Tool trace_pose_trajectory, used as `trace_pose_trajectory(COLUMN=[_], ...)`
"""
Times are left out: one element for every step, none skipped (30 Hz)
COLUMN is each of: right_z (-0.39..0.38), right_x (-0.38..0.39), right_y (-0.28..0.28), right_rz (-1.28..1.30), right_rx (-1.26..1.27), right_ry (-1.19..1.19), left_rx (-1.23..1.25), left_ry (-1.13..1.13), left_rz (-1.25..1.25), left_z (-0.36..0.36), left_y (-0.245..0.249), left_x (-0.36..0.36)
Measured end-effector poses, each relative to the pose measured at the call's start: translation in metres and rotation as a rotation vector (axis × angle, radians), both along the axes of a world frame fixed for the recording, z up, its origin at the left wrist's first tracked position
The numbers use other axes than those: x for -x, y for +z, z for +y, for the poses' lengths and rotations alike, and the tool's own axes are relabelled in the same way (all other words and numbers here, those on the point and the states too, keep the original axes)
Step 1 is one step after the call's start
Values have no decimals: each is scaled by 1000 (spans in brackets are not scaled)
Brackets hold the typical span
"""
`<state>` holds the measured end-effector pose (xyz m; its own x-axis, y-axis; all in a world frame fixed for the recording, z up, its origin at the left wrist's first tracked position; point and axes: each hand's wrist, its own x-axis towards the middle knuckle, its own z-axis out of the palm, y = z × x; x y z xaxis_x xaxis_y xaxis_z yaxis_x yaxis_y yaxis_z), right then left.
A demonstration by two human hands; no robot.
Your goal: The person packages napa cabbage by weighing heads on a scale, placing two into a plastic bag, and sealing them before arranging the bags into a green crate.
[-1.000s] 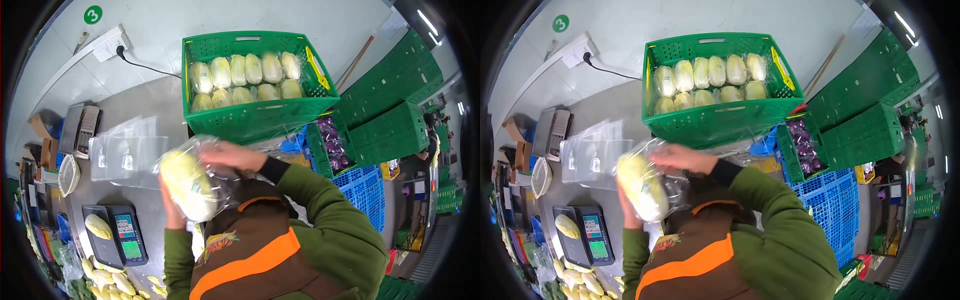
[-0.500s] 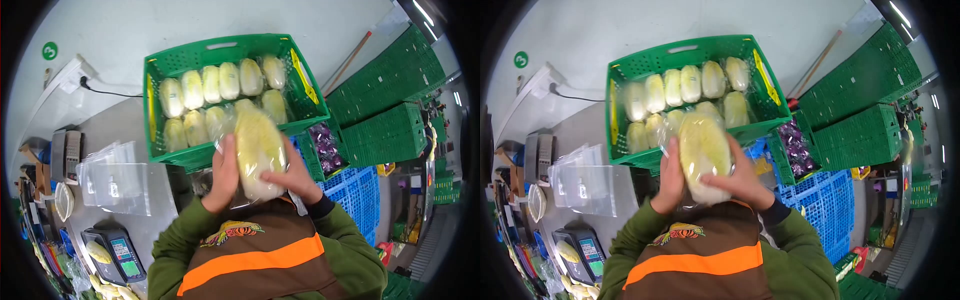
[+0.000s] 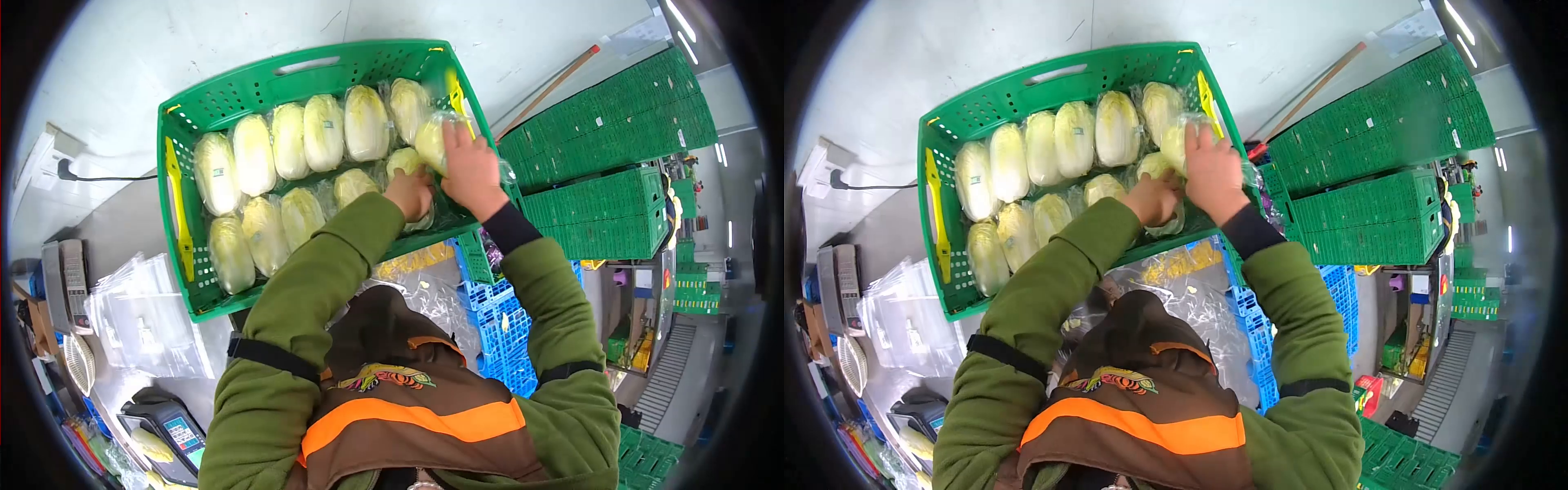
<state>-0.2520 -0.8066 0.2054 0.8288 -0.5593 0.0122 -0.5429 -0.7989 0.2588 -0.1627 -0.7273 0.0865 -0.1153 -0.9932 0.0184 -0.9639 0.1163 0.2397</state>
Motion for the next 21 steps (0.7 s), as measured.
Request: trace_pose_trajectory(right_z=[-6, -10, -17, -23, -31, -37, -42, -58, -82, -95, -96, -98, -100, -99, -98, -98, -97, -83, -57, -41, -41], right_x=[-3, -6, -7, -2, 3, 4, 7, 15, 23, 27, 25, 24, 24, 24, 24, 23, 21, 12, -2, -10, -11], right_y=[-20, -34, -39, -48, -60, -69, -79, -95, -113, -123, -118, -121, -129, -135, -138, -139, -139, -117, -77, -55, -57], right_rz=[104, 204, 168, 177, 50, -74, -87, -71, -110, -156, -96, -99, -39, 19, 20, 76, 130, 127, 306, 484, 522], right_rx=[12, 23, -110, -113, -203, -298, -396, -408, -665, -919, -1039, -1038, -922, -809, -818, -724, -626, -630, -469, -305, -177], right_ry=[-4, -7, -69, -57, -69, -81, -127, -123, -47, 27, -46, -45, -27, -11, -14, -15, -11, -5, -43, -79, 11], left_rx=[-49, -99, -54, -59, -75, -94, -89, -102, 10, 126, 50, -44, -139, -118, -103, 135, 376, 493, 611, 610, 561], left_ry=[45, 90, 134, 146, 158, 172, 164, 172, 186, 196, 160, 186, 214, 163, 111, 78, 48, -12, -72, -61, -42], left_rz=[16, 28, 57, 66, 79, 93, 76, 89, 54, 13, 41, 29, 17, 103, 193, 252, 305, 528, 750, 745, 848], left_z=[0, 1, 4, 5, 6, 8, 11, 16, 19, 21, 27, 29, 30, 34, 41, 52, 64, 80, 96, 112, 129], left_y=[1, 1, -1, -2, 0, 3, 4, -4, -13, -18, 0, 20, 41, 60, 75, 85, 95, 107, 114, 114, 112], left_x=[3, 4, 4, 6, 6, 6, 6, 7, 9, 9, 4, 7, 13, 16, 22, 33, 44, 51, 57, 64, 68])
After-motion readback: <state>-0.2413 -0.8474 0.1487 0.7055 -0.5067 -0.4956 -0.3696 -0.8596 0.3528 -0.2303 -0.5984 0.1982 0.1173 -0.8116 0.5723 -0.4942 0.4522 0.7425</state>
